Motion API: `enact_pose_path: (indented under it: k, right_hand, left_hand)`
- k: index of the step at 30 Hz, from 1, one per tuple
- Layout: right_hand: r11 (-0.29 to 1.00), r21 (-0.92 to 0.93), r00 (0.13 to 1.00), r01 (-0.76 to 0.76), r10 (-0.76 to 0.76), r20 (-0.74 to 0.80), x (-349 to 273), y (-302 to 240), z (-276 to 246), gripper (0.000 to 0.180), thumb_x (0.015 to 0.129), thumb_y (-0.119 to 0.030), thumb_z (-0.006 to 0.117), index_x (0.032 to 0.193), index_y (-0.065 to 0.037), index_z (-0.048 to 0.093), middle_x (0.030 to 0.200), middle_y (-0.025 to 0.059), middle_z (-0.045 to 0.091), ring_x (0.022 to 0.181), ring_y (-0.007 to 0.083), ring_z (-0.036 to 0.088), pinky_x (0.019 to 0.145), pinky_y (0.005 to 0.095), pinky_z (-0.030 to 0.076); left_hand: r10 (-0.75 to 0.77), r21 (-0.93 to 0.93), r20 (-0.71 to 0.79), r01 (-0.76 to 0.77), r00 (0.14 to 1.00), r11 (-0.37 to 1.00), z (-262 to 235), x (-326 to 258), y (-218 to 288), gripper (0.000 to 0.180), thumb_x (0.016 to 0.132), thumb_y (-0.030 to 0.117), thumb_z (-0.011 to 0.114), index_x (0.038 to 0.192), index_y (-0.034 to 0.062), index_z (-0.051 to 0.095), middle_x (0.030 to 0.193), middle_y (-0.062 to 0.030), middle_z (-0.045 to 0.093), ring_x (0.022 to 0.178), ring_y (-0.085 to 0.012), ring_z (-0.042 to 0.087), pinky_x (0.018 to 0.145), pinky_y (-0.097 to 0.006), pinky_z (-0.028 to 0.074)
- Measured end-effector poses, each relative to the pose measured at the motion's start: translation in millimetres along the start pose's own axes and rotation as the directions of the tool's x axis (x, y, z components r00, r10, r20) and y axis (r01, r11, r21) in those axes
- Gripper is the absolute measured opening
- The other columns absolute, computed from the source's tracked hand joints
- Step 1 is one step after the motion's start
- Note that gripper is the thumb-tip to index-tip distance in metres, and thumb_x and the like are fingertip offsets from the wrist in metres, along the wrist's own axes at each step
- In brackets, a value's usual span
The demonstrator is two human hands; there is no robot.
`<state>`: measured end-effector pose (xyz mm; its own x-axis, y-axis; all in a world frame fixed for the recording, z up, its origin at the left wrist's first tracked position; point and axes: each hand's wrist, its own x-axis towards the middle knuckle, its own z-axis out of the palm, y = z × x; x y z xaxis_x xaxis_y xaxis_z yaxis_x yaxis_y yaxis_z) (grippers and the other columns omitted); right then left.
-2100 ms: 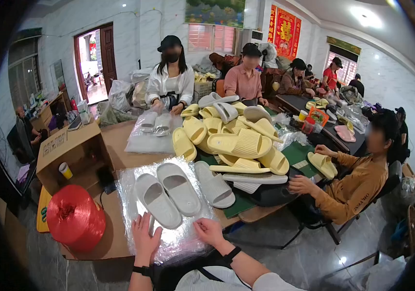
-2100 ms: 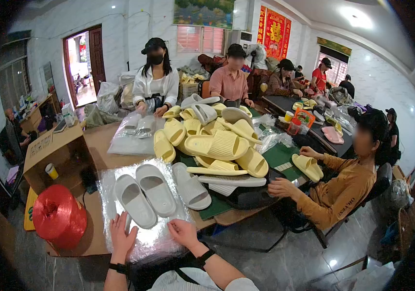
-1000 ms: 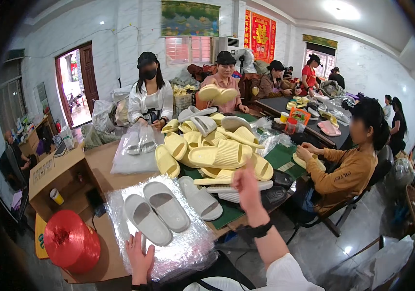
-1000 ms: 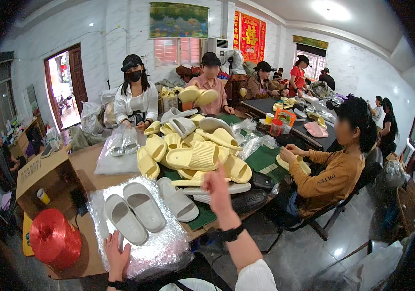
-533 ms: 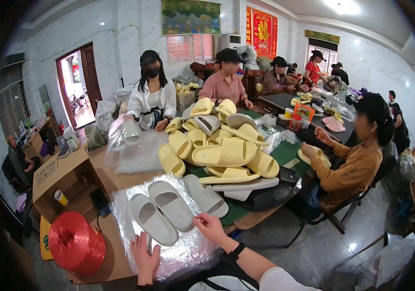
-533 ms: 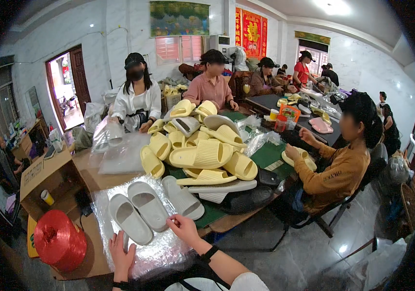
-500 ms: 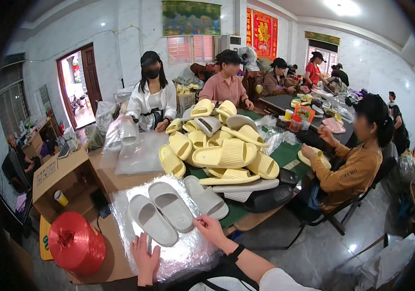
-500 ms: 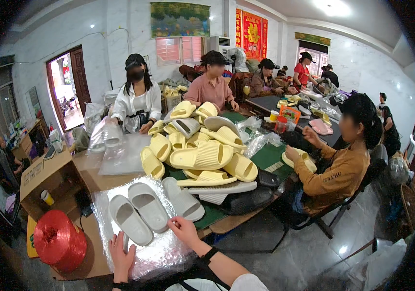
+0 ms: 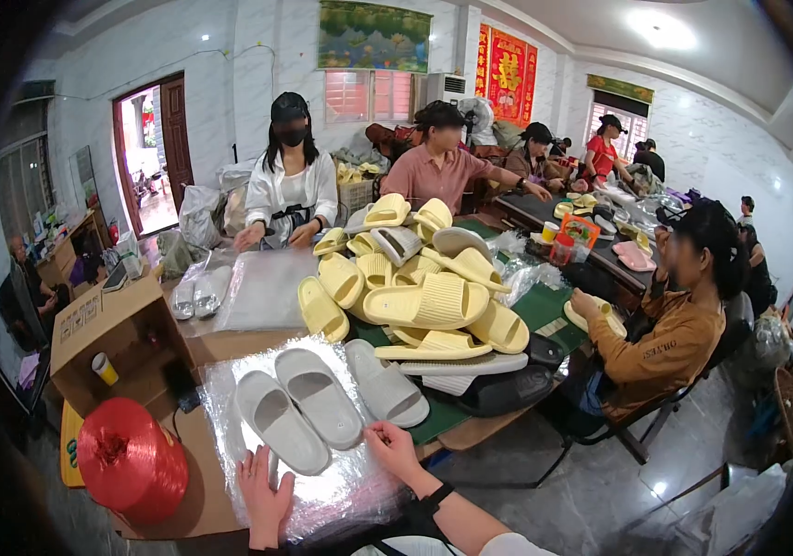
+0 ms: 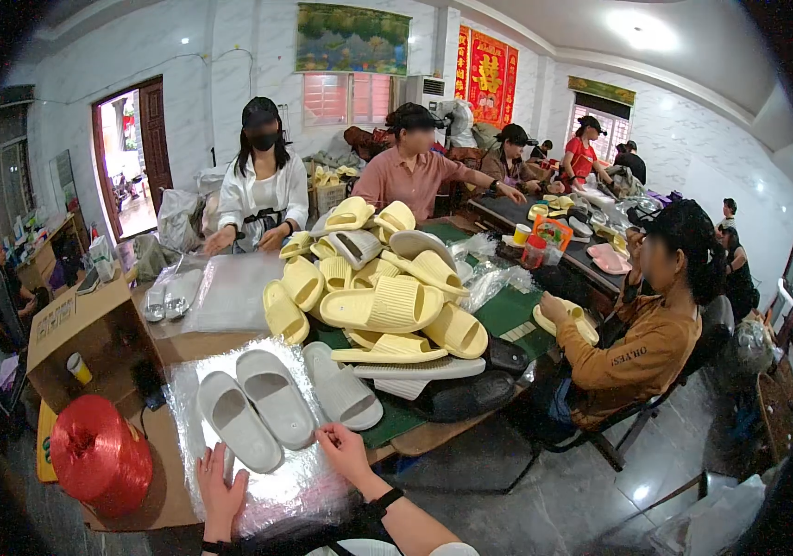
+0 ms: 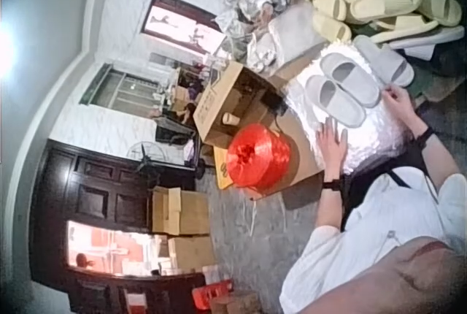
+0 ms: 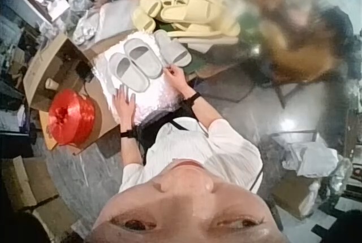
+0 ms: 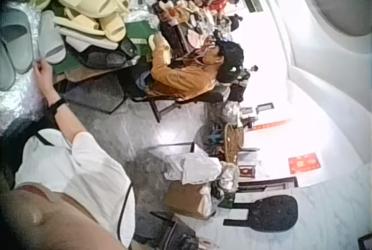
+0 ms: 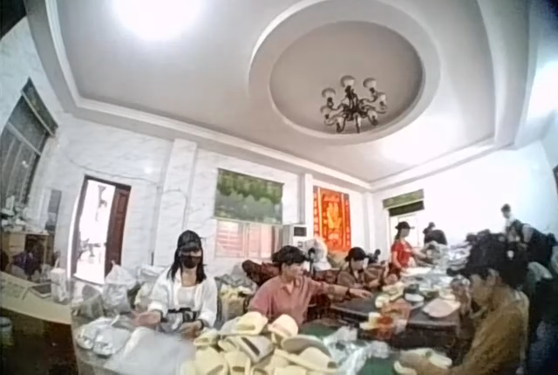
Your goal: The recorder is packing sandals into plastic bags and placing them into a large sack in a shoe manufacturing environment.
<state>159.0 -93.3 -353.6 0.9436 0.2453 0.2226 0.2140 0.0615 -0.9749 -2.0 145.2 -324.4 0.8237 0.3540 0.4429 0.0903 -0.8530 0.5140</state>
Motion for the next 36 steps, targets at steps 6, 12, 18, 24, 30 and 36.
enact_pose_path:
  k: [6,12,18,24,30,36]
  right_hand:
    - [0.998,-0.051,1.000,0.021,-0.022,-0.020,3.5,-0.3,-1.1,0.023,0.095,-0.020,0.067,0.098,0.002,0.065,0.070,0.0001,0.059,0.065,0.0050,0.049,0.058,0.0240,0.042]
    - [0.996,-0.068,0.998,0.050,-0.052,-0.035,3.4,2.1,-2.6,0.024,0.094,-0.022,0.068,0.099,0.002,0.066,0.070,0.0010,0.059,0.065,0.0059,0.050,0.059,0.0247,0.043]
    - [0.992,-0.119,0.998,0.032,-0.039,-0.055,-3.4,-4.7,-1.4,0.025,0.094,-0.022,0.068,0.101,0.002,0.066,0.066,-0.0001,0.057,0.062,0.0058,0.047,0.056,0.0245,0.041]
    - [0.994,-0.102,0.999,0.040,-0.044,-0.032,-2.8,1.3,-0.7,0.024,0.093,-0.021,0.069,0.099,0.002,0.066,0.066,-0.0007,0.055,0.062,0.0056,0.046,0.056,0.0240,0.040]
    - [0.997,-0.079,0.999,0.021,-0.024,-0.044,-1.7,-1.4,-2.4,0.021,0.094,-0.019,0.069,0.098,0.002,0.066,0.066,-0.0009,0.055,0.063,0.0043,0.045,0.056,0.0235,0.040]
    - [0.993,-0.106,0.998,0.047,-0.052,-0.041,-0.2,-4.6,1.0,0.020,0.094,-0.018,0.068,0.097,0.002,0.066,0.069,-0.0037,0.055,0.064,0.0039,0.046,0.057,0.0232,0.040]
  left_hand:
    - [-0.004,-0.002,0.005,0.004,1.000,1.000,3.1,1.8,-1.3,0.070,0.078,0.030,0.071,0.141,0.0080,0.050,0.140,-0.0195,0.054,0.134,-0.0439,0.042,0.117,-0.055,0.020]
    - [0.002,0.007,0.015,-0.002,1.000,1.000,-2.7,3.7,9.7,0.069,0.078,0.029,0.071,0.140,0.0056,0.050,0.139,-0.0196,0.054,0.134,-0.0431,0.043,0.118,-0.053,0.020]
    - [0.027,0.009,-0.010,-0.027,1.000,1.000,4.1,-1.1,-3.1,0.071,0.077,0.033,0.071,0.138,0.0047,0.051,0.135,-0.0199,0.057,0.131,-0.0451,0.045,0.116,-0.055,0.021]
    - [0.010,-0.011,-0.012,-0.010,1.000,1.000,-0.9,-4.0,3.0,0.070,0.076,0.029,0.073,0.138,0.0046,0.051,0.136,-0.0204,0.056,0.133,-0.0442,0.043,0.117,-0.055,0.020]
    - [0.015,0.005,-0.008,-0.015,1.000,1.000,4.9,-0.8,-0.6,0.069,0.079,0.033,0.071,0.139,0.0052,0.050,0.138,-0.0190,0.055,0.132,-0.0441,0.044,0.117,-0.054,0.020]
    - [0.008,0.018,0.001,-0.008,1.000,1.000,-1.1,1.6,2.3,0.070,0.080,0.033,0.071,0.140,0.0053,0.049,0.139,-0.0195,0.055,0.134,-0.0419,0.043,0.118,-0.054,0.020]
